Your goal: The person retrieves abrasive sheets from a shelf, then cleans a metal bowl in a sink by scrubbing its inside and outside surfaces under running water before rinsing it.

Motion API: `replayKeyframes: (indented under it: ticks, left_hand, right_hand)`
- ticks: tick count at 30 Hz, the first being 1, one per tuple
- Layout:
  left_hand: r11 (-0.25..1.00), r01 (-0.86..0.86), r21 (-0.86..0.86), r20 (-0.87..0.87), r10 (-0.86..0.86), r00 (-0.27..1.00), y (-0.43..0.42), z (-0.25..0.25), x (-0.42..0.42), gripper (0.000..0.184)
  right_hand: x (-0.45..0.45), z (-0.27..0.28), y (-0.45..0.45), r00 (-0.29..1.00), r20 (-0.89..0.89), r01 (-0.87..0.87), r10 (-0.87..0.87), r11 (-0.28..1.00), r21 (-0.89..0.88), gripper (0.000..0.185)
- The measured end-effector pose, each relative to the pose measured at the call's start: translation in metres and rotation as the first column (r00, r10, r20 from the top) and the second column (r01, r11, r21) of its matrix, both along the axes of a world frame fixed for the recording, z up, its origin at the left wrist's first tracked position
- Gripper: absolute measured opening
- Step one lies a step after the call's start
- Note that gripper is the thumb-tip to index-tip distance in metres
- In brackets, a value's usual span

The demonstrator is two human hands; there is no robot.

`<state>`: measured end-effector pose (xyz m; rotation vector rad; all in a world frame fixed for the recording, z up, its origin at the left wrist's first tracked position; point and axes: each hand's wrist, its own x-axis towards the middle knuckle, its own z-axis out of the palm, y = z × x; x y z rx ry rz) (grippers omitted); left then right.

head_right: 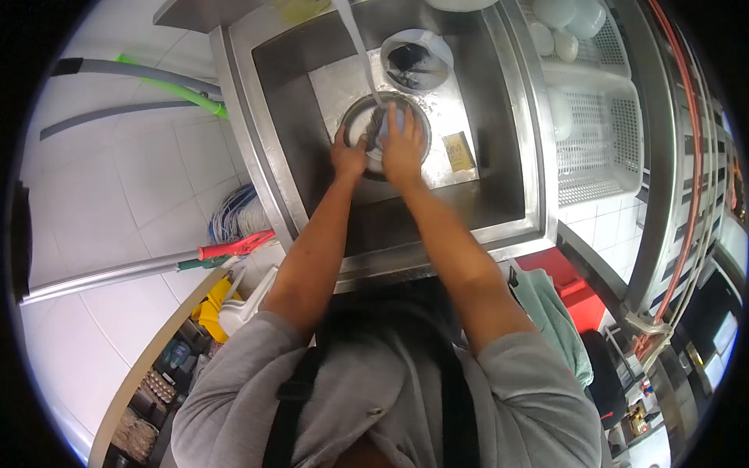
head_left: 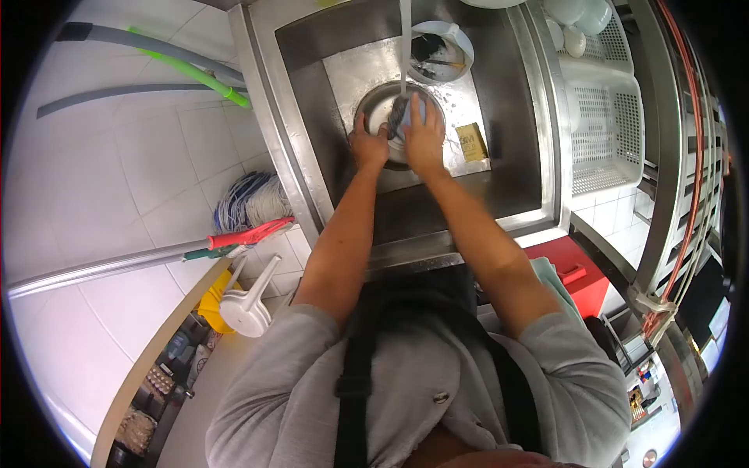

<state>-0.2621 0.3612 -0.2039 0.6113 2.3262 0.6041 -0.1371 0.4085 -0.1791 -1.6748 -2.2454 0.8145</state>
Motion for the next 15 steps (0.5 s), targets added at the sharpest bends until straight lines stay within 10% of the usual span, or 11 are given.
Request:
replayKeyframes:
  ticks: [11, 15]
  left_hand:
    - [0.982, -0.114, 0.150, 0.089, 0.101, 0.991, -0.009, 0.000, 0.002, 0.054]
    - [0.997, -0.038, -0.063, 0.098, 0.044, 0.994, 0.042, -0.032, -0.043, 0.051]
  right_hand:
    - [0.026, 0.002, 0.002, 0.990, 0.140, 0.046, -0.032, 0.994, -0.095, 0.073]
    - [0.016, -0.012, 0.056, 0.974, 0.184, 0.142, -0.135, 0.990, -0.024, 0.067]
